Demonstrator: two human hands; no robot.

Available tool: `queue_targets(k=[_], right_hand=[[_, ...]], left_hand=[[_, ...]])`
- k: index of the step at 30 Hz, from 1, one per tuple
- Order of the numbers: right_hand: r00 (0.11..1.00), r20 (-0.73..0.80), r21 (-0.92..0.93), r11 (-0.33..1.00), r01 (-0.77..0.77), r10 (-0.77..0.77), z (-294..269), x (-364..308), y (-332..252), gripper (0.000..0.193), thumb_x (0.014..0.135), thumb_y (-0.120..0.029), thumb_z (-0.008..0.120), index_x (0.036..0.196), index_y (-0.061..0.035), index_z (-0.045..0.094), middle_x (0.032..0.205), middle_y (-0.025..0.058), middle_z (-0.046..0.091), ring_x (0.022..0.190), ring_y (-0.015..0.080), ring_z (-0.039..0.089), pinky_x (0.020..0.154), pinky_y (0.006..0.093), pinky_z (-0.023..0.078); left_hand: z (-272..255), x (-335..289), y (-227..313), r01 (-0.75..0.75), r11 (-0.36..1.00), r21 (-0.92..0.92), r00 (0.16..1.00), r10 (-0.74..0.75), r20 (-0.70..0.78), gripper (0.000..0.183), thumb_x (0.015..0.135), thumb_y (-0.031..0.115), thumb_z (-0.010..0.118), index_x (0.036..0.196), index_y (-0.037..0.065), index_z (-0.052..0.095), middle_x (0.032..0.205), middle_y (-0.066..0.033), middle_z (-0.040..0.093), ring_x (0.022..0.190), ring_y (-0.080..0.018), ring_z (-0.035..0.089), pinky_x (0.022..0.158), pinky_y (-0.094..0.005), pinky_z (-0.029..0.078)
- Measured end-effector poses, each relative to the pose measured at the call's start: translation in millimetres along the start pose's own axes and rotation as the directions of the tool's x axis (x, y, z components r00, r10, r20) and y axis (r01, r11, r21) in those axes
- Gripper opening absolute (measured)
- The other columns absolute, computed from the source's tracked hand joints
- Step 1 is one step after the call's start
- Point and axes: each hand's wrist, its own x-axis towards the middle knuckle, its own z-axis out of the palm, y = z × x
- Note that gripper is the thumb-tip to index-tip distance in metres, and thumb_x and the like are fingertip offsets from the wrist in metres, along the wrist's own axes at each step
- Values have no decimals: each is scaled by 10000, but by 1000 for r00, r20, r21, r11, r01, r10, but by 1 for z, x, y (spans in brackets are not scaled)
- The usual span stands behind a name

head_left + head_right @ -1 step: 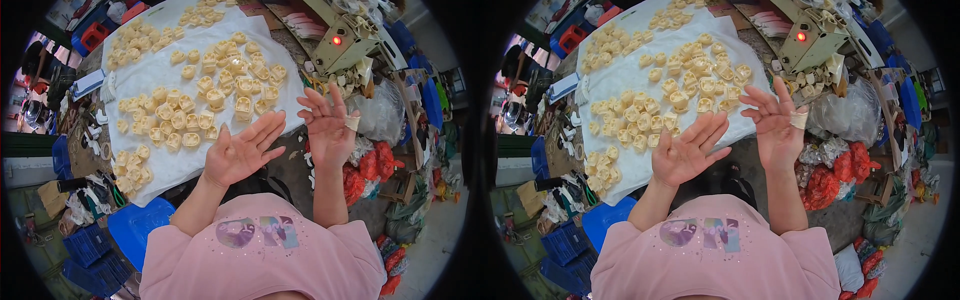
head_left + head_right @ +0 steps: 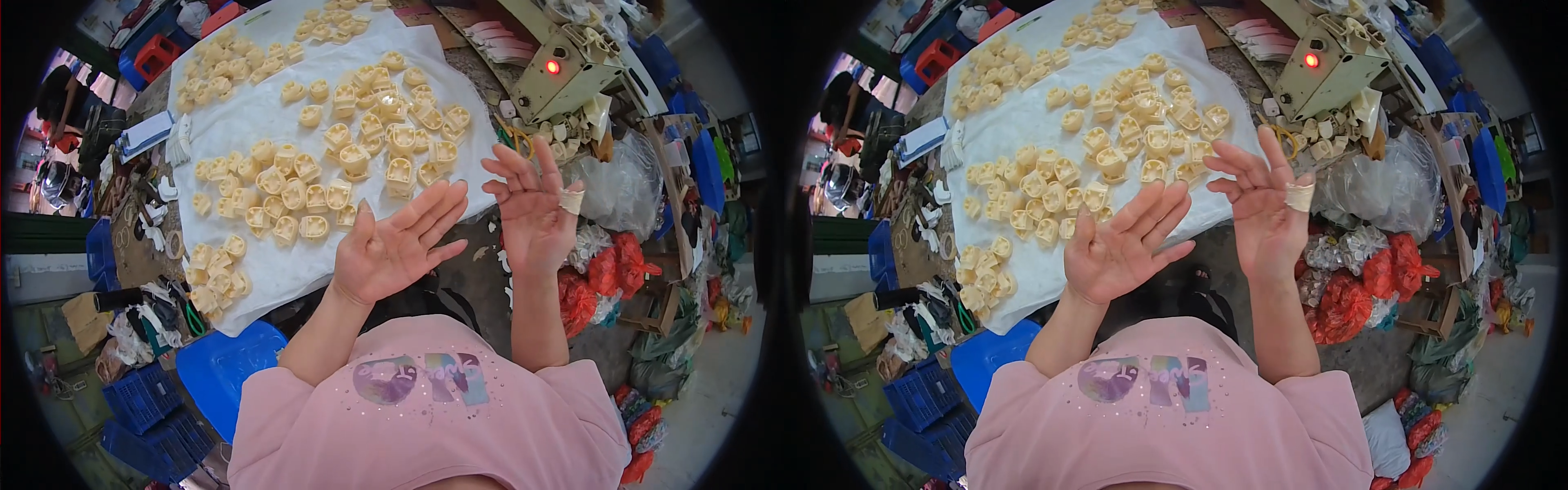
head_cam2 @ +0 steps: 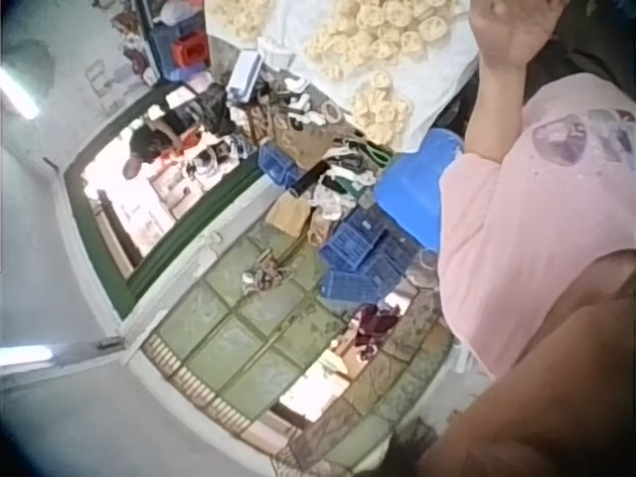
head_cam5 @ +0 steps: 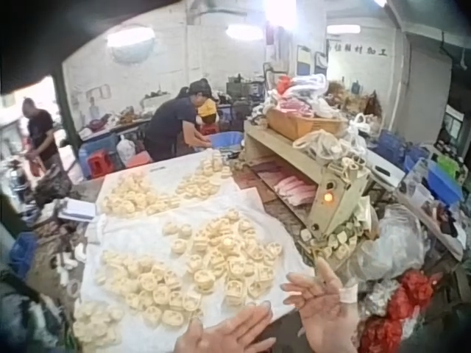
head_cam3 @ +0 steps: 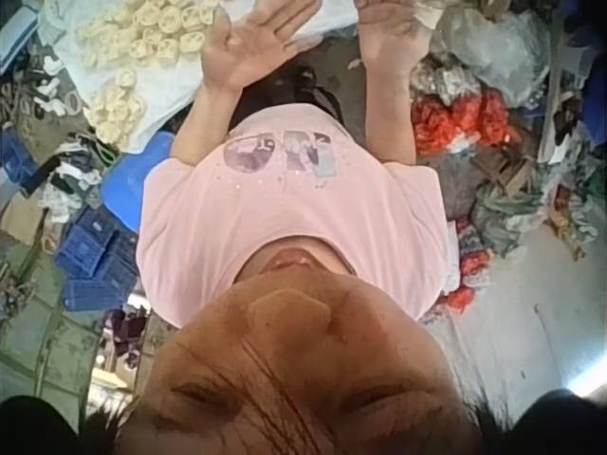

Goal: Sort and inspect plastic shoe mold components in a factory setting.

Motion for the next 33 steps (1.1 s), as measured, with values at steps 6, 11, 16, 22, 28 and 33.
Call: queue_targets(k=[6,11,16,22,28,33], right_hand=[[998,57,-120,993,17,-11,12,-3,16,667,969,-507,250,1396,0,323,1242,242,533,1137,311,531,890,377,430],[990,142,-150,988,38,-16,14,1,17,670,973,-489,256,1375,42,336,1209,227,558,1149,304,527,869,371,425],[986,168,-250,967,51,-8,28,5,23,704,952,-543,267,1403,-5,323,1266,222,519,1193,310,483,933,381,384],[932,337,-425,905,25,133,80,-19,49,860,887,-696,219,1448,-44,236,1325,249,462,1247,323,434,1025,394,318],[968,184,-181,974,-139,173,93,-20,52,878,886,-698,222,1437,-14,216,1286,252,495,1232,348,463,1058,400,311],[994,108,-154,988,32,-16,85,-15,104,530,950,-342,493,1408,-218,255,1188,178,566,1142,346,514,872,381,497]], left_hand=[[0,-17,1,-51,995,-91,994,59,89,834,903,641,300,1480,73,100,1541,-168,-18,1431,-280,-50,1113,-551,55],[4,-25,5,28,993,-118,936,16,352,1074,772,806,332,1456,-2,157,1510,-222,145,1402,-348,162,1082,-532,214],[6,-30,24,87,973,212,992,-105,75,865,881,621,404,1453,6,200,1462,-227,286,1359,-326,299,1065,-483,283],[-3,-2,-28,104,788,607,903,181,-389,931,784,453,689,1455,42,192,1403,-128,379,1261,-196,420,996,-337,377],[23,8,-18,-195,885,422,797,394,-458,815,796,109,711,1428,75,198,1201,-90,523,1191,-158,475,1013,-313,374],[28,17,-3,-370,778,508,695,595,-405,915,815,159,720,1467,72,84,1217,-123,492,1144,-147,504,941,-300,440]])
